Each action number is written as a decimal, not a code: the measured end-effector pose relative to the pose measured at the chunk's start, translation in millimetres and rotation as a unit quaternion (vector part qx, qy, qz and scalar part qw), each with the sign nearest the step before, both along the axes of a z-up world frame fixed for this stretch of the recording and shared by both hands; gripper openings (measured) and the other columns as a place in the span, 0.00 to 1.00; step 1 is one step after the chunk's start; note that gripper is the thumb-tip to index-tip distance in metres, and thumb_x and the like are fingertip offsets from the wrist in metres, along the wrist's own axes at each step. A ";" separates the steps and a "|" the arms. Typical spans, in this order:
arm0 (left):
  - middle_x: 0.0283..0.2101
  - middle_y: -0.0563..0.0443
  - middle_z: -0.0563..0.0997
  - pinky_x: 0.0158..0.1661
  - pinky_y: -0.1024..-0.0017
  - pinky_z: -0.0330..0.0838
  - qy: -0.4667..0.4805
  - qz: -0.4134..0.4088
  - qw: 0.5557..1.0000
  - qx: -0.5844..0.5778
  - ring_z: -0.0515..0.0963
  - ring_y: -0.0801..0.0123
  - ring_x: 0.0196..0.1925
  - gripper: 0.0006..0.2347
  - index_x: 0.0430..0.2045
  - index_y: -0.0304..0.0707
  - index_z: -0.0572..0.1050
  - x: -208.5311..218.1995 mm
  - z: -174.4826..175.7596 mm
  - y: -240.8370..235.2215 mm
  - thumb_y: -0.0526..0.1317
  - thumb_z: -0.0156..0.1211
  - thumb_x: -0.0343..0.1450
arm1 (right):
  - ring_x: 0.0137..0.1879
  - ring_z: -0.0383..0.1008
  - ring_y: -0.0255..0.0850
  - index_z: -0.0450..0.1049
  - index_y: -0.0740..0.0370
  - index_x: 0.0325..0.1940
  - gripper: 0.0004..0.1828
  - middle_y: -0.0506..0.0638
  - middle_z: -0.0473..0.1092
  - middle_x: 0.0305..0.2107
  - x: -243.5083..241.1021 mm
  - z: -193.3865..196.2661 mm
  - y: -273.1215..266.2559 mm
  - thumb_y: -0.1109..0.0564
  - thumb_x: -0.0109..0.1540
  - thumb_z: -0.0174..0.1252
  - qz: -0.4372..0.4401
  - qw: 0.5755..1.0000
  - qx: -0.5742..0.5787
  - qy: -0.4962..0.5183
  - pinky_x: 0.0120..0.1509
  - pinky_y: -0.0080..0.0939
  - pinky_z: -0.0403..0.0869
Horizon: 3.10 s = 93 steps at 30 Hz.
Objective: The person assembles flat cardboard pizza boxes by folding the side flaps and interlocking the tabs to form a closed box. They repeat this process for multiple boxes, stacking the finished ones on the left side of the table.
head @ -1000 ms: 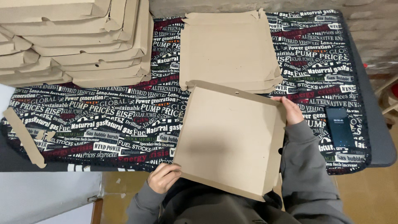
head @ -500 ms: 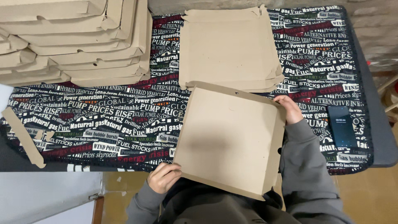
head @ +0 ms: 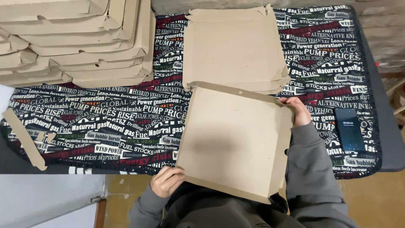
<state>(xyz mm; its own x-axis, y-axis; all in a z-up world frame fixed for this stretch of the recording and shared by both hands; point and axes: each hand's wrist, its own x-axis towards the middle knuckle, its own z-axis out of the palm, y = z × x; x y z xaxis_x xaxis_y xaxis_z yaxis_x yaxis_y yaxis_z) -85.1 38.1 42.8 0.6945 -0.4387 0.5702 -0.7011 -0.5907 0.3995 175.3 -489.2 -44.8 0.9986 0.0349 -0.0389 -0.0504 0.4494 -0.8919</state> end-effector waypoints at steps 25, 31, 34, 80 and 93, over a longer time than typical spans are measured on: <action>0.43 0.48 0.87 0.43 0.56 0.78 0.129 0.085 0.987 0.033 0.86 0.50 0.41 0.09 0.48 0.46 0.82 238.1 34.2 42.4 0.41 0.64 0.75 | 0.58 0.69 0.45 0.77 0.60 0.60 0.15 0.58 0.73 0.50 2.2 -9.2 12.8 0.52 0.77 0.49 -0.002 0.938 -0.337 -0.082 0.70 0.51 0.66; 0.40 0.56 0.88 0.47 0.59 0.80 0.264 0.138 0.953 0.052 0.87 0.54 0.41 0.12 0.50 0.62 0.83 349.0 -27.5 -2.1 0.46 0.64 0.73 | 0.56 0.72 0.45 0.78 0.56 0.63 0.19 0.58 0.73 0.52 3.1 -6.2 13.0 0.48 0.76 0.47 -0.034 0.948 -0.308 -0.068 0.67 0.47 0.70; 0.34 0.60 0.88 0.44 0.64 0.81 0.280 0.141 0.950 0.012 0.87 0.59 0.38 0.09 0.43 0.66 0.85 351.5 -29.9 -20.3 0.49 0.68 0.70 | 0.56 0.71 0.46 0.79 0.57 0.60 0.17 0.60 0.74 0.49 -0.3 -6.2 15.4 0.51 0.75 0.48 -0.041 0.945 -0.313 -0.084 0.67 0.50 0.70; 0.75 0.35 0.59 0.71 0.46 0.63 0.289 -0.026 0.799 -0.527 0.64 0.46 0.74 0.37 0.73 0.31 0.53 99.4 108.6 4.3 0.52 0.59 0.71 | 0.66 0.71 0.46 0.66 0.42 0.76 0.34 0.51 0.67 0.68 -37.2 73.5 -4.5 0.33 0.67 0.56 -0.056 0.997 0.034 -0.031 0.68 0.48 0.73; 0.81 0.40 0.41 0.72 0.47 0.62 0.012 0.210 0.669 -0.713 0.55 0.44 0.79 0.46 0.76 0.48 0.34 238.7 231.4 65.4 0.48 0.65 0.69 | 0.59 0.69 0.59 0.60 0.59 0.75 0.25 0.60 0.66 0.58 -94.5 -13.0 13.8 0.51 0.74 0.47 -0.039 0.999 0.003 0.019 0.64 0.57 0.72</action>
